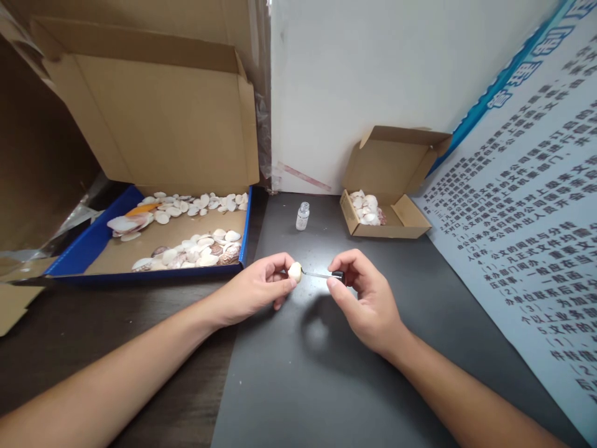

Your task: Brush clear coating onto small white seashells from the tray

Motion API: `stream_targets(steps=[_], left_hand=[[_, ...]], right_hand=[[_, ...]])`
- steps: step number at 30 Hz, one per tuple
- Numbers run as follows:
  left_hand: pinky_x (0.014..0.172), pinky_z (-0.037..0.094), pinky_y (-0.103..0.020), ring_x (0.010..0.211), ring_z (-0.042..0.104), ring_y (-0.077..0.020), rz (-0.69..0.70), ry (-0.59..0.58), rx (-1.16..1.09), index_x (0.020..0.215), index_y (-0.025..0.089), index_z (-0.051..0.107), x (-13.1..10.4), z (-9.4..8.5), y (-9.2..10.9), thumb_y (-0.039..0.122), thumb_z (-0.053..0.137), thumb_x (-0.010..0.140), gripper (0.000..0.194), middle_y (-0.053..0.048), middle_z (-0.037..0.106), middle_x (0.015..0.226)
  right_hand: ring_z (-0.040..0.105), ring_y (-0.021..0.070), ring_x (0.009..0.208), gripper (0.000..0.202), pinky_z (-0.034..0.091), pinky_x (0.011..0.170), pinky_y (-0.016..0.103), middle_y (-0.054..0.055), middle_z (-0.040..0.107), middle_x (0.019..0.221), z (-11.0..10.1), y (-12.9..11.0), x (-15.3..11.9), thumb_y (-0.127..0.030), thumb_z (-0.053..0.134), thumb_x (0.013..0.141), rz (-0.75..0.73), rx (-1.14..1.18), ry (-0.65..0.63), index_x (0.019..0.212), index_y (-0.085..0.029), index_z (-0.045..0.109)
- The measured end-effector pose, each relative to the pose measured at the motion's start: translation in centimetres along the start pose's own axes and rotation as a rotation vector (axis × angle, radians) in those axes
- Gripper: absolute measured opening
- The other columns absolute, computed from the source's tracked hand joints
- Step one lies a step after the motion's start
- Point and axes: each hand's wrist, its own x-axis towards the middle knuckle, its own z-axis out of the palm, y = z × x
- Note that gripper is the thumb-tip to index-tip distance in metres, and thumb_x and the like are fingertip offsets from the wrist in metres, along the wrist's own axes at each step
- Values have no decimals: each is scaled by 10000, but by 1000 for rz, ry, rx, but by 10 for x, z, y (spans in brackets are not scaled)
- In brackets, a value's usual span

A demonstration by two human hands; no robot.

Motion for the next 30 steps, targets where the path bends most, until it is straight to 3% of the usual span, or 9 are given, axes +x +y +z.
stream_targets(steps=[5, 11, 17, 22, 30], left_hand=[[541, 370, -220, 529, 458, -77, -7, 7, 8, 827, 199, 497, 0, 0, -1, 435, 700, 814, 311, 76, 492, 612], [543, 365, -226, 535, 448, -83, -5, 6, 2, 827, 201, 501, 1, 0, -1, 484, 710, 812, 352, 72, 489, 611], [547, 361, -222, 538, 445, -75, -1, -3, -3, 820, 194, 496, 1, -1, -1, 508, 720, 802, 386, 75, 489, 622], [541, 349, -218, 540, 443, -76, -10, -3, -7, 832, 194, 502, 2, -1, -2, 473, 701, 831, 342, 77, 484, 616], [540, 349, -219, 536, 456, -73, -5, 2, -9, 819, 192, 500, 1, -1, -1, 468, 717, 814, 351, 72, 490, 631]], right_hand=[[471, 114, 543, 77, 429, 507, 240, -46, 514, 676, 1, -1, -1, -207, 590, 847, -6, 2, -39, 902, -234, 543], [464, 111, 548, 72, 415, 494, 231, -43, 521, 676, 0, -1, 2, -192, 586, 823, 21, -39, 59, 845, -229, 528], [463, 106, 531, 80, 416, 492, 229, -54, 500, 658, 0, -1, 1, -198, 594, 847, -11, -5, -16, 906, -227, 548], [450, 103, 540, 77, 402, 484, 225, -50, 505, 677, 0, 0, 3, -184, 586, 839, 16, -20, 43, 860, -228, 526], [458, 102, 548, 81, 411, 495, 217, -55, 494, 668, 0, -1, 2, -171, 595, 843, 4, -28, -1, 877, -225, 546]])
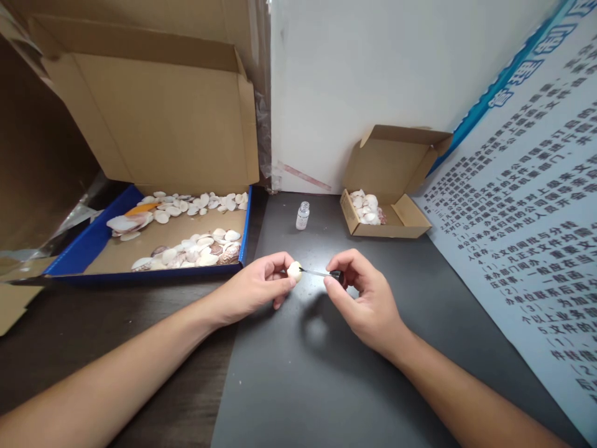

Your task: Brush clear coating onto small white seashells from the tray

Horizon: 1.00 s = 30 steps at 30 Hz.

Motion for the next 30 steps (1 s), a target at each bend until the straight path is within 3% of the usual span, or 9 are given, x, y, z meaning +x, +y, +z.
stream_targets(steps=[3, 8, 13, 19, 24, 30], left_hand=[[540, 353, -215, 536, 452, -72, 1, 2, 3, 828, 194, 494, 0, 0, -1, 451, 696, 833, 327, 74, 485, 634], [545, 359, -215, 543, 449, -77, 27, -21, 51, 833, 197, 484, -1, 0, -1, 457, 664, 854, 317, 76, 487, 626], [542, 360, -216, 543, 447, -77, 35, -16, 49, 823, 204, 467, -1, 1, -1, 456, 652, 863, 315, 79, 472, 634], [553, 385, -220, 533, 453, -77, 45, -32, 41, 837, 205, 466, 0, -1, -3, 438, 644, 869, 295, 81, 486, 621], [548, 412, -223, 532, 446, -82, 37, -22, 6, 828, 206, 459, 1, -3, -5, 428, 656, 858, 299, 79, 498, 601], [555, 405, -220, 536, 458, -80, 45, -44, 9, 813, 194, 480, 2, -4, -7, 411, 662, 854, 285, 71, 506, 592]], right_hand=[[455, 97, 549, 77, 411, 494, 210, -52, 510, 687, -1, 1, 0, -176, 592, 851, -20, 18, 33, 882, -225, 543], [469, 100, 546, 101, 429, 508, 212, -64, 493, 659, 1, 1, -2, -183, 615, 860, -47, 28, -62, 935, -229, 566], [444, 90, 540, 109, 408, 477, 195, -60, 503, 684, -1, 0, -1, -143, 591, 836, -58, -12, 41, 867, -230, 534], [480, 99, 550, 107, 441, 512, 211, -63, 504, 671, -1, 1, -2, -174, 616, 852, -61, -5, -43, 931, -230, 571], [465, 93, 551, 93, 417, 488, 200, -56, 511, 686, 0, 0, 0, -154, 596, 837, -40, -24, 41, 868, -226, 545], [471, 98, 548, 101, 429, 508, 207, -68, 495, 657, 1, 1, -2, -185, 607, 868, -46, 10, -40, 950, -231, 568]])
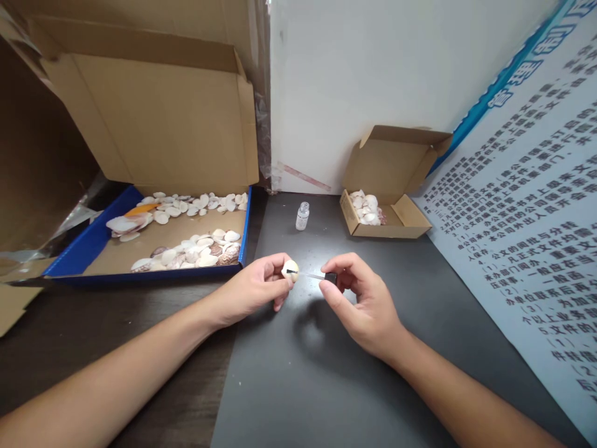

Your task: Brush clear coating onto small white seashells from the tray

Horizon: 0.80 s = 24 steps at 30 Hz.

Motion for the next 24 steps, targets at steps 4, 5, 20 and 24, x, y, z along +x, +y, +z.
stream_targets(steps=[4, 5, 20, 24], left_hand=[[547, 396, -215, 533, 461, -76, 1, 14, -22, 808, 194, 487, 0, 1, 2, 348, 673, 844, 244, 71, 507, 602], [542, 392, -213, 531, 462, -75, 0, 13, -24, 805, 193, 490, -1, 1, 2, 339, 679, 841, 242, 71, 507, 602], [525, 429, -219, 542, 521, -56, -11, 7, -171, 861, 153, 590, -1, -1, 1, 307, 708, 828, 197, 5, 614, 845], [533, 430, -220, 541, 539, -57, -25, 10, -201, 866, 147, 605, -2, -1, 2, 332, 722, 819, 223, -25, 653, 894]], right_hand=[[468, 100, 570, 83, 425, 501, 207, -52, 511, 697, 0, 0, 1, -173, 600, 853, 38, -39, 59, 897, -226, 554], [467, 99, 568, 84, 424, 500, 206, -52, 515, 701, 0, 0, 1, -174, 598, 854, 32, -33, 71, 898, -226, 550], [466, 102, 536, 85, 425, 498, 220, -65, 490, 648, 0, -1, 1, -189, 599, 867, 1, -14, 18, 931, -226, 557], [473, 105, 538, 79, 432, 494, 224, -56, 510, 659, 0, -2, 1, -191, 598, 864, 2, -34, 38, 920, -226, 555]])
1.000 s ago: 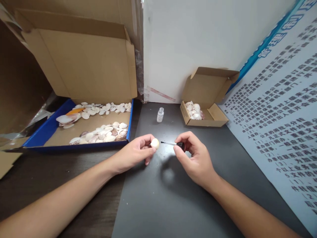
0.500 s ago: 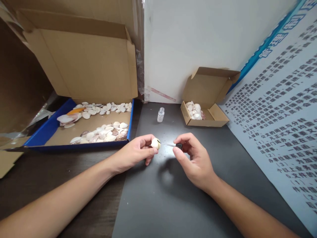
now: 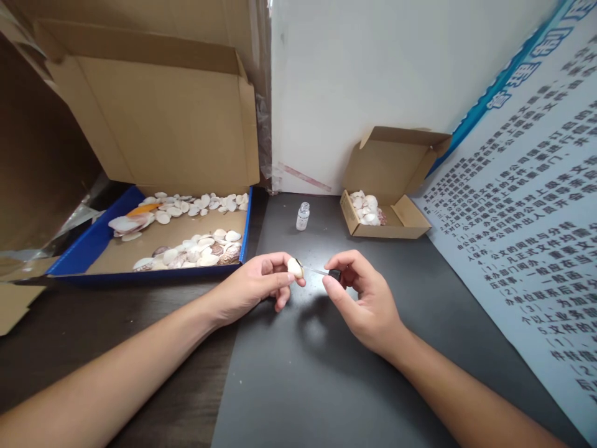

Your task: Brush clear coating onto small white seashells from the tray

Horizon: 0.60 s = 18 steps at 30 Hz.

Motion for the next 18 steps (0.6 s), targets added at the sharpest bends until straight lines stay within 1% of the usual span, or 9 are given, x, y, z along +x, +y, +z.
stream_targets(steps=[5, 14, 18], left_hand=[[533, 439, -219, 538, 536, -59, 3, 8, -22, 865, 146, 612, 1, 0, 0, 358, 747, 797, 260, -31, 662, 905], [546, 455, -212, 539, 544, -54, -8, -11, -57, 878, 135, 631, 0, -1, 2, 336, 679, 860, 207, -27, 656, 902], [540, 447, -211, 549, 529, -54, 0, 9, -75, 886, 137, 633, 0, 0, 2, 315, 723, 831, 207, -17, 650, 876]], right_hand=[[475, 109, 536, 78, 437, 495, 229, -57, 507, 651, 0, 0, 0, -196, 601, 865, 8, -1, 1, 920, -227, 556], [480, 107, 545, 77, 432, 491, 223, -55, 508, 661, 0, 0, 0, -196, 601, 863, 10, 6, -7, 921, -225, 558], [475, 107, 534, 74, 426, 481, 226, -51, 515, 665, -1, -1, 0, -199, 602, 858, 0, 5, 16, 913, -225, 560]])
